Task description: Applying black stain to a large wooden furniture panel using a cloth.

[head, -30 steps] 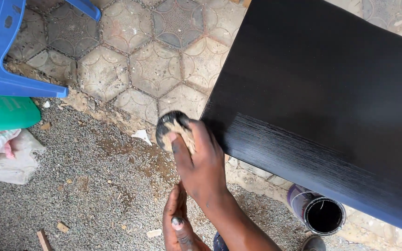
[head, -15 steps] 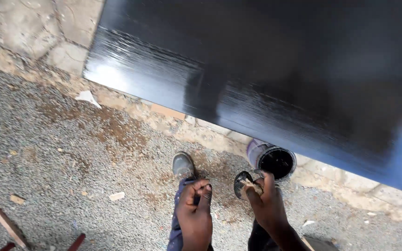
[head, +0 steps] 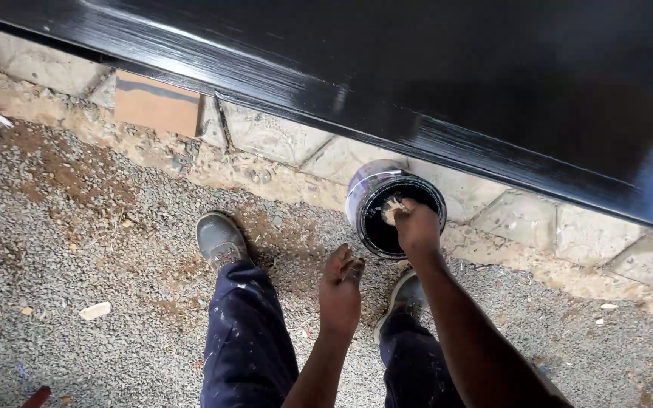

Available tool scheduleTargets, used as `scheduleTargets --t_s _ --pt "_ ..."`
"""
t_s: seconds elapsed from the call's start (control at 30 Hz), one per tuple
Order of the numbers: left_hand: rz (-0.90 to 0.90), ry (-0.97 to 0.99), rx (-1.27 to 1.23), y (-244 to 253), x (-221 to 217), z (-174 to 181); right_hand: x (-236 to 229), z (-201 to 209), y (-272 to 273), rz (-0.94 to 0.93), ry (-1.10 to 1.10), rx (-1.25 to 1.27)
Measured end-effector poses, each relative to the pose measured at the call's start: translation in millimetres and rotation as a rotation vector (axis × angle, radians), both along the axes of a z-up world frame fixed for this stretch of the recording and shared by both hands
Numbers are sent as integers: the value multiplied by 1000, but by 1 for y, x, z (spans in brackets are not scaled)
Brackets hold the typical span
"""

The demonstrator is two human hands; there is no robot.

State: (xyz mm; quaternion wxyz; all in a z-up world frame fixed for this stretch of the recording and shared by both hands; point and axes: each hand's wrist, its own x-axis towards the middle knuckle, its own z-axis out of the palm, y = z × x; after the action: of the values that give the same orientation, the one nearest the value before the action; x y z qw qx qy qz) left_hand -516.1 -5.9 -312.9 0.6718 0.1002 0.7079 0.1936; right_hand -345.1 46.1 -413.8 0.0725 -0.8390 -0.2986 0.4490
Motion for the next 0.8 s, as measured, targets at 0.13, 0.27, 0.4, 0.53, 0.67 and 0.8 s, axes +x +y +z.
scheduleTargets --t_s 0.13,0.27,0.4,0.53,0.67,0.8 --pt "34 -71 -33 3 9 -3 7 -65 2 37 -113 -32" --pt "47 -120 -38 -1 11 -5 2 -76 5 81 -159 -158" --pt "-17 -138 -15 0 10 -7 -3 -70 13 87 -161 -210" --pt "-55 -130 -102 15 8 1 -3 -34 17 -11 -111 -167" --pt "159 -196 -133 17 14 -7 0 13 20 -282 64 -269" --pt "278 -305 -15 11 17 -20 -3 35 10 -380 254 -239"
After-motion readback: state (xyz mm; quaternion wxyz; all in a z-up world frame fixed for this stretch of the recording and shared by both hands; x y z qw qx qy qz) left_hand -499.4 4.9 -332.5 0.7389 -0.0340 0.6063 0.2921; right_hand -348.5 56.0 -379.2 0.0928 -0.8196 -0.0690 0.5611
